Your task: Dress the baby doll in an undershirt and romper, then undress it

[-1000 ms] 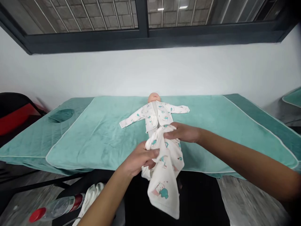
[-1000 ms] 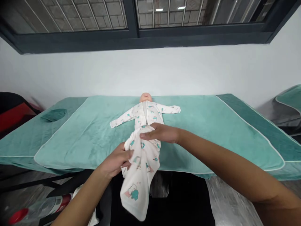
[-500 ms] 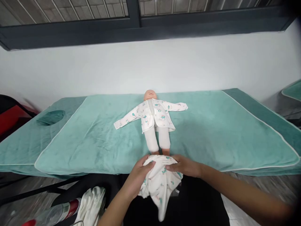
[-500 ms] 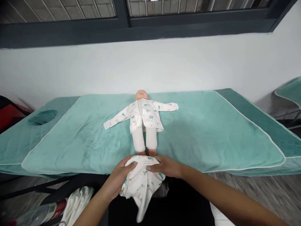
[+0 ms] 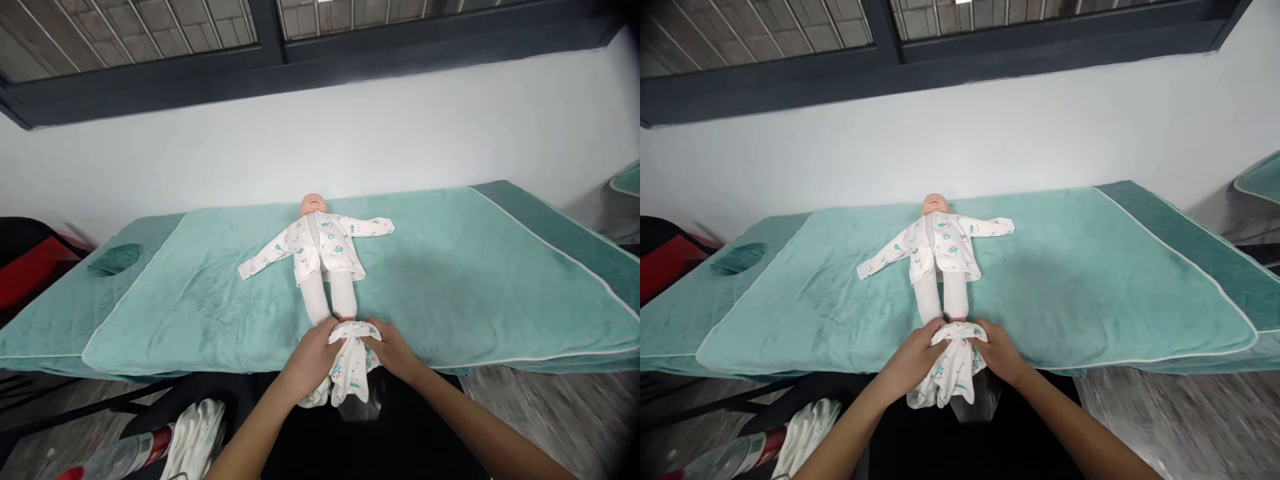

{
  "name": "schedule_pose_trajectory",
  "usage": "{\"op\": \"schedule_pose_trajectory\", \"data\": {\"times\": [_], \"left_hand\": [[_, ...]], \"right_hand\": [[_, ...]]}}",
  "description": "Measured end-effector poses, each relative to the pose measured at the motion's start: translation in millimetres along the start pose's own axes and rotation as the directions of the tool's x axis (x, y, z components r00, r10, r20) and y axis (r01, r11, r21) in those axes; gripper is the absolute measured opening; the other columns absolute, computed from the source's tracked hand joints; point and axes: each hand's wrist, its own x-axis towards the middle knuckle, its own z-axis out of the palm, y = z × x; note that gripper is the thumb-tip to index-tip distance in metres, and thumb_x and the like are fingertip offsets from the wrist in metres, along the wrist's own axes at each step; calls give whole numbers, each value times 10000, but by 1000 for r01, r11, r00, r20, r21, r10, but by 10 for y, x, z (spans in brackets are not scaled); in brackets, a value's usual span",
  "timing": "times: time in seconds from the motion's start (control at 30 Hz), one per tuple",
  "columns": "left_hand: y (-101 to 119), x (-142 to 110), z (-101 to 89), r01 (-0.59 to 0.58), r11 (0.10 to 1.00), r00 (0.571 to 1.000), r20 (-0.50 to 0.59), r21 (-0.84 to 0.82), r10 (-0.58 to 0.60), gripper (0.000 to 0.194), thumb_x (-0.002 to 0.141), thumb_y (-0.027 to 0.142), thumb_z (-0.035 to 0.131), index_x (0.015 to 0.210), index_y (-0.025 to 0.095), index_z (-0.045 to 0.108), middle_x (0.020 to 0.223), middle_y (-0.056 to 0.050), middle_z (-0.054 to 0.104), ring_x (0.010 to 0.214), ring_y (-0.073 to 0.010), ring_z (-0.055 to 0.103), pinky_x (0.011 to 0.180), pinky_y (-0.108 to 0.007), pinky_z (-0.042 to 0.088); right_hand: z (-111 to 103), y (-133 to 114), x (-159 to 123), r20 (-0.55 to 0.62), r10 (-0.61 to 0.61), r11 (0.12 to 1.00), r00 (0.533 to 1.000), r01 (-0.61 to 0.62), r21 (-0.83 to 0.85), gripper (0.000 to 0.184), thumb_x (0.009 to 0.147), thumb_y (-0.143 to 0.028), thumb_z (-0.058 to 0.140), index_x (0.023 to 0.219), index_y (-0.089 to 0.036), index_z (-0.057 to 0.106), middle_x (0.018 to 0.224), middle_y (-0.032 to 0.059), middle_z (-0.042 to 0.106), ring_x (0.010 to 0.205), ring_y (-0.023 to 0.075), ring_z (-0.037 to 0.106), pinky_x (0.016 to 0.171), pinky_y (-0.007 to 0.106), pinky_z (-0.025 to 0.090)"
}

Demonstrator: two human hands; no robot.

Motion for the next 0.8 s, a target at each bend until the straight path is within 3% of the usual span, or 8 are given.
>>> {"op": "schedule_pose_trajectory", "data": {"times": [0.17,0.4,0.63,0.8], "left_hand": [[146,152,-87,-48,995,999,1,-87,49,242,897,410,541,985,203,632,957,-12,672,885,-189,593,774,-275,444],[71,692,-182,31,999,982,-185,41,-23,268,846,436,558,909,185,631,886,-31,660,870,-217,590,768,-310,450],[174,1180,-411,-11,967,937,-334,256,99,165,852,322,561,907,191,645,1001,-76,703,963,-254,620,864,-348,435],[101,1251,-450,13,907,903,-395,420,170,195,893,322,543,1004,192,636,1032,-87,700,957,-253,628,809,-327,433]], "right_hand": [[-193,-76,161,-48,-109,994,993,109,-5,194,854,-404,566,840,-216,607,776,19,653,730,213,576,688,330,420],[-250,-101,550,-216,-41,998,976,50,36,273,855,-462,517,836,-201,595,817,25,649,800,225,560,737,345,427],[-404,-133,1040,-179,-69,985,981,96,144,426,845,-549,539,974,-165,669,1013,61,695,921,235,587,820,340,431],[-444,-76,1196,-153,-76,974,985,106,201,484,826,-587,553,975,-141,668,981,56,682,865,207,560,773,314,426]]}}
